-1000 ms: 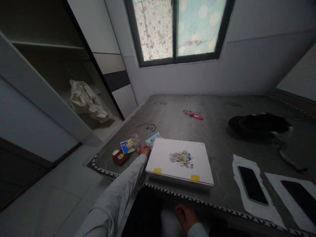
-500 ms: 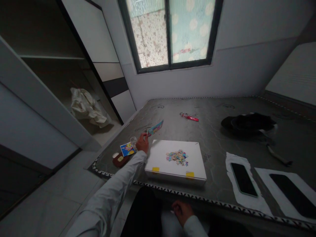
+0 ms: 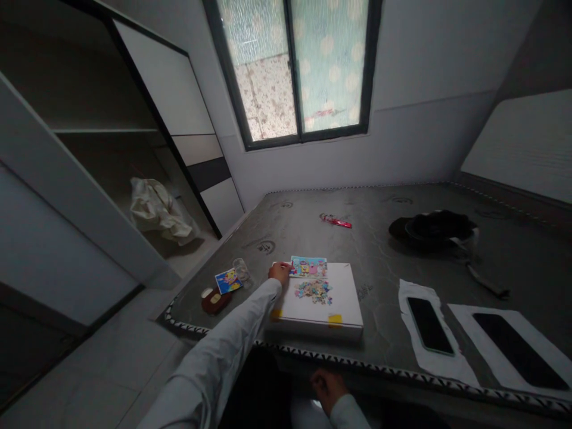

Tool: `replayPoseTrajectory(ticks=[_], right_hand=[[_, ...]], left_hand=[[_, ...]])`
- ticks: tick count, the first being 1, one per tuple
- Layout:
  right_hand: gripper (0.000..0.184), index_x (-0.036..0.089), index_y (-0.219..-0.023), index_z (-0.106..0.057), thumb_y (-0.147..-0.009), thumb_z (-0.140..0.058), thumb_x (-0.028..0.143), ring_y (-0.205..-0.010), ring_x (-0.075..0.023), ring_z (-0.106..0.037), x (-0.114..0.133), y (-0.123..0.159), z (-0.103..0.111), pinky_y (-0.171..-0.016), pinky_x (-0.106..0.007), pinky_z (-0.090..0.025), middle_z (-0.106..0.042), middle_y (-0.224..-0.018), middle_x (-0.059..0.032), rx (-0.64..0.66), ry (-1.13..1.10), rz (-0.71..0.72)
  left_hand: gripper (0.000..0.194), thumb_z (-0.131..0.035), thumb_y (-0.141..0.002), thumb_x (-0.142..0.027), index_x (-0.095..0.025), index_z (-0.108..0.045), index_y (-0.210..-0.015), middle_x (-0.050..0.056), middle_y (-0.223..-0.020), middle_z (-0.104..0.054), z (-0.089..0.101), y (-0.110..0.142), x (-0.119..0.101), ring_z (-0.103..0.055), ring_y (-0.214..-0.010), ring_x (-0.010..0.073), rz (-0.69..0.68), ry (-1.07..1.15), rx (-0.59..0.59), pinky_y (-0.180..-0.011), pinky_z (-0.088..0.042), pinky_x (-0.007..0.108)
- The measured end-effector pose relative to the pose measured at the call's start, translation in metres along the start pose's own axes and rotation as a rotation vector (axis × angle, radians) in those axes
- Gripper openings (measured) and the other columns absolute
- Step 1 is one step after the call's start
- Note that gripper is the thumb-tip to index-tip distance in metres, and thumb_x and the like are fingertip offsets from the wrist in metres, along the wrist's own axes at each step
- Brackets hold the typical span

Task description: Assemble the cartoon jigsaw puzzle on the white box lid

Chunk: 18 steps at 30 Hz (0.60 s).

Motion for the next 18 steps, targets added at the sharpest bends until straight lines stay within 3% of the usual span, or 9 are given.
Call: replayPoseTrajectory(ticks=[6, 12, 15, 18], right_hand=[[0.026, 0.022, -0.094, -0.076, -0.081, -0.055, 0.014, -0.083, -0.0163, -0.069, -0.002, -0.003, 0.000, -0.073, -0.023, -0.046, -0.076, -0.084, -0.0027, -0.012, 0.019, -0.024], [0.027, 0.022, -0.096, -0.076, -0.081, -0.056, 0.011, -0.076, -0.0157, -0.068, -0.001, -0.005, -0.002, -0.068, -0.023, -0.044, -0.075, -0.081, -0.0026, -0.001, 0.042, -0.055], [0.027, 0.022, -0.096, -0.076, -0.081, -0.056, 0.010, -0.079, -0.0152, -0.068, 0.002, -0.004, -0.001, -0.070, -0.023, -0.044, -0.076, -0.084, -0.0024, 0.002, 0.050, -0.054], [0.027, 0.023, -0.094, -0.076, -0.081, -0.056, 0.011, -0.080, -0.0156, -0.068, 0.004, -0.004, 0.000, -0.071, -0.023, -0.044, -0.075, -0.084, -0.0024, 0.006, 0.059, -0.065]], left_hand=[[0.032, -0.061, -0.095, -0.041, -0.016, -0.064, -0.114, 0.008, -0.114, -0.067, -0.012, 0.004, -0.011, -0.065, -0.099, 0.0194, -0.021, -0.092, -0.026, -0.088, -0.055, 0.041], [0.023, -0.067, -0.087, -0.043, -0.023, -0.070, -0.097, 0.006, -0.094, -0.075, -0.007, 0.012, -0.021, -0.068, -0.090, 0.0208, -0.091, -0.195, -0.117, -0.077, -0.050, 0.030], [0.025, -0.053, -0.095, -0.037, -0.021, -0.068, -0.106, 0.010, -0.102, -0.073, -0.007, 0.028, -0.036, -0.067, -0.098, 0.0229, -0.226, -0.239, -0.134, -0.083, -0.050, 0.034], [0.035, -0.039, -0.101, -0.034, -0.020, -0.068, -0.115, 0.012, -0.118, -0.069, -0.018, 0.061, -0.058, -0.062, -0.114, 0.0228, -0.503, -0.266, -0.041, -0.101, -0.045, 0.038]])
Point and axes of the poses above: each hand's wrist, its own y-axis away from the middle knuckle, its own z-axis out of the back of the hand, x = y × z, the point moved 5 cm from there along -y, towards the middle knuckle
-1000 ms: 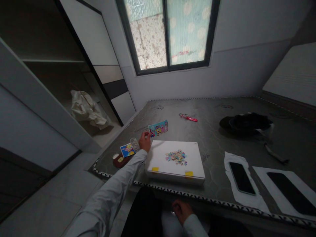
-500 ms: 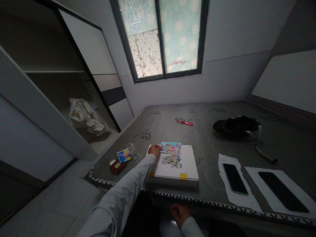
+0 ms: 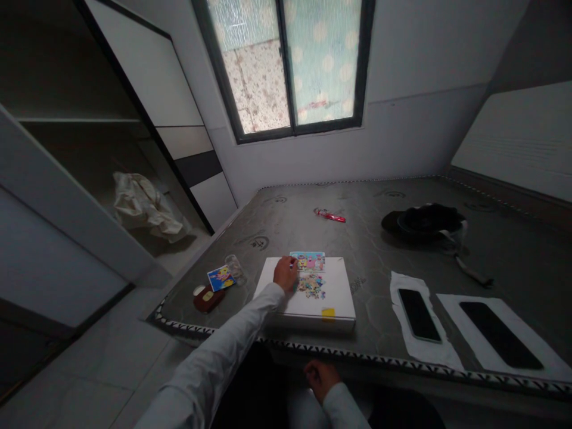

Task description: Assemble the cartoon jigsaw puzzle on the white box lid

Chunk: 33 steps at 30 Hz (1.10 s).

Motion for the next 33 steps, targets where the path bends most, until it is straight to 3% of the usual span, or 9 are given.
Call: replayPoseTrajectory(ticks=[3, 7, 10, 15, 19, 23, 28, 33], right_hand=[[0.027, 0.023, -0.096, -0.076, -0.081, -0.056, 0.012, -0.080, -0.0162, -0.068, 0.002, 0.000, 0.001, -0.072, -0.023, -0.044, -0.075, -0.083, -0.0023, 0.017, 0.002, 0.008], [0.031, 0.023, -0.098, -0.076, -0.081, -0.054, 0.011, -0.083, -0.0160, -0.068, 0.003, 0.002, 0.004, -0.074, -0.023, -0.045, -0.076, -0.090, -0.0026, 0.038, -0.005, 0.045], [0.032, 0.023, -0.100, -0.075, -0.081, -0.053, 0.011, -0.081, -0.0160, -0.068, 0.003, 0.005, 0.006, -0.073, -0.023, -0.045, -0.076, -0.089, -0.0027, 0.040, -0.006, 0.051], [0.028, 0.022, -0.099, -0.075, -0.082, -0.055, 0.013, -0.077, -0.0147, -0.067, 0.006, 0.008, 0.009, -0.069, -0.021, -0.044, -0.076, -0.085, -0.0025, 0.037, -0.012, 0.057], [0.026, 0.023, -0.098, -0.076, -0.082, -0.057, 0.016, -0.078, -0.0146, -0.068, 0.008, 0.008, 0.010, -0.070, -0.022, -0.044, -0.076, -0.085, -0.0022, 0.037, -0.013, 0.064], [0.026, 0.022, -0.098, -0.076, -0.083, -0.056, 0.016, -0.080, -0.0146, -0.068, 0.009, 0.007, 0.009, -0.071, -0.021, -0.045, -0.076, -0.085, -0.0030, 0.035, -0.016, 0.071], [0.025, 0.022, -0.098, -0.076, -0.083, -0.056, 0.017, -0.081, -0.0153, -0.068, 0.008, 0.006, 0.008, -0.072, -0.023, -0.045, -0.075, -0.086, -0.0029, 0.028, -0.014, 0.077], [0.025, 0.022, -0.097, -0.075, -0.083, -0.056, 0.016, -0.078, -0.0141, -0.068, 0.007, 0.005, 0.006, -0.071, -0.022, -0.045, -0.075, -0.083, -0.0014, 0.029, -0.020, 0.071]], left_hand=[[0.044, -0.049, -0.097, -0.045, -0.026, -0.058, -0.136, 0.008, -0.143, -0.058, -0.010, 0.028, -0.035, -0.050, -0.134, 0.0238, -0.312, 0.013, 0.146, -0.114, -0.036, 0.041], [0.060, -0.042, -0.098, -0.054, -0.025, -0.041, -0.151, 0.008, -0.159, -0.041, -0.022, 0.054, -0.049, -0.036, -0.147, 0.0270, -0.461, -0.006, 0.274, -0.119, -0.030, 0.046], [0.064, -0.037, -0.099, -0.058, -0.024, -0.038, -0.153, 0.009, -0.159, -0.039, -0.025, 0.058, -0.043, -0.035, -0.147, 0.0288, -0.478, -0.021, 0.319, -0.119, -0.030, 0.049], [0.063, -0.035, -0.100, -0.059, -0.025, -0.036, -0.154, 0.008, -0.156, -0.045, -0.017, 0.060, -0.036, -0.042, -0.143, 0.0237, -0.510, -0.010, 0.336, -0.118, -0.032, 0.045], [0.060, -0.030, -0.103, -0.050, -0.019, -0.034, -0.154, 0.011, -0.151, -0.051, -0.005, 0.053, -0.027, -0.049, -0.138, 0.0205, -0.473, 0.009, 0.291, -0.116, -0.036, 0.039], [0.053, -0.024, -0.105, -0.041, -0.018, -0.042, -0.149, 0.010, -0.148, -0.054, 0.004, 0.041, -0.012, -0.051, -0.136, 0.0197, -0.416, -0.001, 0.271, -0.115, -0.036, 0.038], [0.048, -0.028, -0.104, -0.042, -0.026, -0.049, -0.145, 0.007, -0.147, -0.056, 0.003, 0.033, 0.007, -0.051, -0.136, 0.0228, -0.335, -0.056, 0.303, -0.116, -0.034, 0.044], [0.048, -0.035, -0.102, -0.044, -0.026, -0.049, -0.145, 0.008, -0.147, -0.055, -0.003, 0.032, 0.009, -0.049, -0.138, 0.0244, -0.296, -0.084, 0.287, -0.116, -0.035, 0.046]])
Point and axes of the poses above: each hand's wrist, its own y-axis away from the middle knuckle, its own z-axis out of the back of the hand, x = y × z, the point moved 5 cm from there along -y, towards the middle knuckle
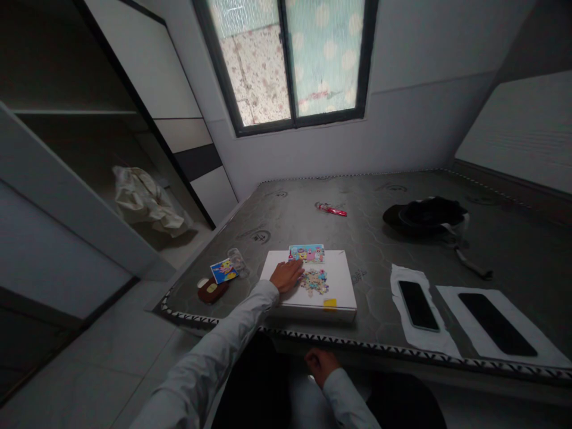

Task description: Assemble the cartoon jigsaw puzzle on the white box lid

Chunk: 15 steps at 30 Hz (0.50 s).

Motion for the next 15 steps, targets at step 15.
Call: replayPoseTrajectory(ticks=[15], right_hand=[[0.026, 0.021, -0.098, -0.076, -0.083, -0.055, 0.015, -0.079, -0.0161, -0.068, -0.002, -0.001, -0.001, -0.073, -0.024, -0.045, -0.075, -0.082, -0.0035, -0.020, 0.004, -0.010]], left_hand=[[0.029, -0.048, -0.098, -0.026, -0.024, -0.069, -0.119, 0.007, -0.115, -0.068, 0.021, 0.014, 0.029, -0.062, -0.109, 0.0187, 0.011, 0.093, -0.135, -0.099, -0.050, 0.034]])
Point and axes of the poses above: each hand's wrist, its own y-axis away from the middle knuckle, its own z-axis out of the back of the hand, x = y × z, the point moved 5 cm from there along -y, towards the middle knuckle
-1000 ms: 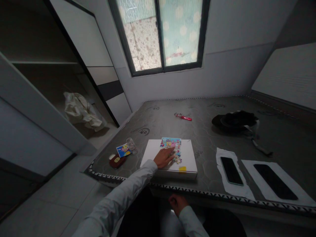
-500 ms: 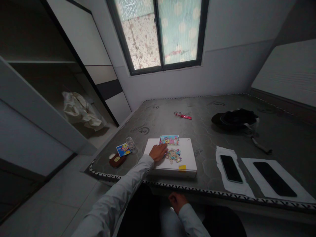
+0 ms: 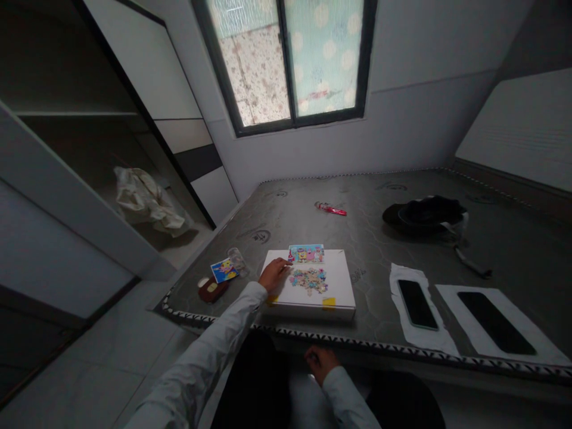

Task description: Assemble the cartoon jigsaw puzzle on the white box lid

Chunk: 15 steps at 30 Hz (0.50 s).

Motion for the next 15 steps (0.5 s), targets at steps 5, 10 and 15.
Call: replayPoseTrajectory(ticks=[5, 10, 15], right_hand=[[0.026, 0.021, -0.099, -0.075, -0.083, -0.055, 0.017, -0.084, -0.0164, -0.069, -0.001, 0.000, 0.000, -0.075, -0.024, -0.046, -0.076, -0.088, -0.0040, 0.005, -0.014, 0.022], [0.026, 0.022, -0.099, -0.075, -0.083, -0.055, 0.016, -0.083, -0.0151, -0.069, 0.000, 0.001, 0.001, -0.074, -0.022, -0.047, -0.076, -0.088, -0.0029, 0.012, -0.017, 0.023], [0.026, 0.022, -0.097, -0.075, -0.082, -0.056, 0.014, -0.081, -0.0145, -0.069, 0.003, 0.003, 0.004, -0.073, -0.021, -0.046, -0.076, -0.086, -0.0023, 0.016, -0.010, 0.017]], left_hand=[[0.028, -0.054, -0.096, -0.033, -0.026, -0.072, -0.116, 0.007, -0.113, -0.069, -0.004, 0.011, -0.003, -0.063, -0.105, 0.0189, -0.010, -0.023, 0.059, -0.092, -0.051, 0.030], [0.024, -0.056, -0.095, -0.034, -0.029, -0.077, -0.108, 0.006, -0.109, -0.070, -0.003, 0.014, -0.005, -0.063, -0.103, 0.0207, 0.036, -0.077, 0.059, -0.089, -0.050, 0.031], [0.024, -0.055, -0.095, -0.033, -0.029, -0.078, -0.100, 0.006, -0.107, -0.072, 0.005, 0.016, -0.002, -0.064, -0.101, 0.0212, 0.068, -0.123, 0.061, -0.089, -0.049, 0.032]])
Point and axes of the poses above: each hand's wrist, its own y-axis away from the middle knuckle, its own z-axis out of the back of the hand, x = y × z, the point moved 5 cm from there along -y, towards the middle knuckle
